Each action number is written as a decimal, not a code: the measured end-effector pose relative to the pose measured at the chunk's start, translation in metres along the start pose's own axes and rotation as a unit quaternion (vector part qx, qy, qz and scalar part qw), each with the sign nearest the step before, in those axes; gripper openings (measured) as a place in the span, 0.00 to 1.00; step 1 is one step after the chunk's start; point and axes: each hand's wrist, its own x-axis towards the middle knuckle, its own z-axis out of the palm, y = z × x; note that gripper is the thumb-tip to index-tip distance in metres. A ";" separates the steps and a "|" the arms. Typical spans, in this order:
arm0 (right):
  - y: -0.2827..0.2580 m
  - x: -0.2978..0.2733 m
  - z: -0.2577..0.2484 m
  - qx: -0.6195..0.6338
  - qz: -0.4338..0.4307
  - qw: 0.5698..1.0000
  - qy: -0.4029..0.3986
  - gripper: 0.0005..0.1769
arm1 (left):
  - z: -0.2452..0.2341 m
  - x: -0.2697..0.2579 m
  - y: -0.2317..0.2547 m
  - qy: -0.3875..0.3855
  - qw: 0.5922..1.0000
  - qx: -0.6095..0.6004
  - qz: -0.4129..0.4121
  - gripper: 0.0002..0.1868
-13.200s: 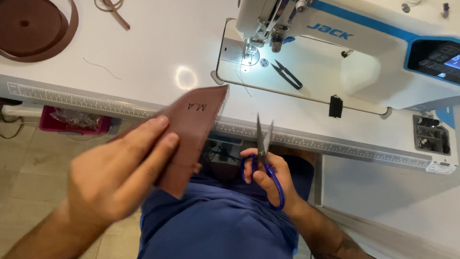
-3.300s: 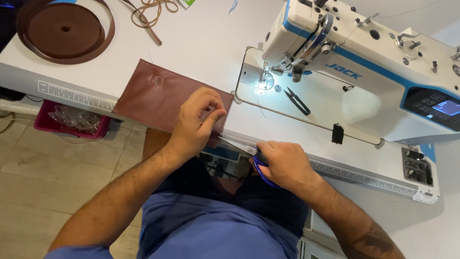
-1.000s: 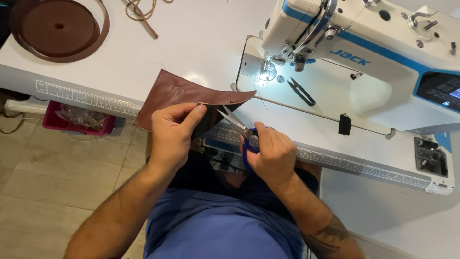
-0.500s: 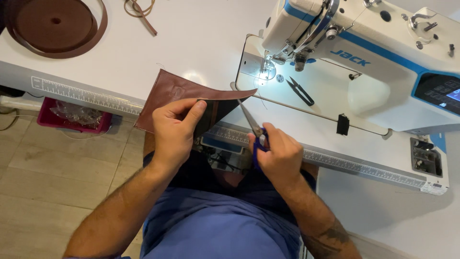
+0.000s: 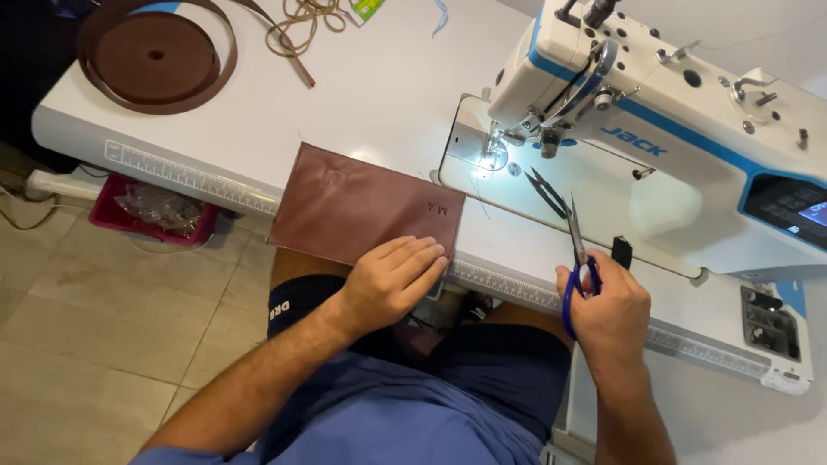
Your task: Trimming the edges of leather pouches and mesh lining using scissors at a sewing workstation.
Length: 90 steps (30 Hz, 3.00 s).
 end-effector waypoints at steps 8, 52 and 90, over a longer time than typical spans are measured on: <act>-0.022 -0.009 0.022 0.064 0.039 0.996 -0.040 0.22 | -0.025 0.005 -0.015 -0.066 0.995 0.017 -0.076 0.31; -0.100 -0.042 -0.004 0.346 0.043 0.907 -0.235 0.20 | -0.095 0.026 -0.055 -0.187 0.969 -0.116 -0.115 0.10; -0.084 -0.105 0.048 0.358 0.026 0.883 -0.303 0.24 | -0.081 -0.240 -0.097 -0.234 0.820 -0.017 -0.522 0.19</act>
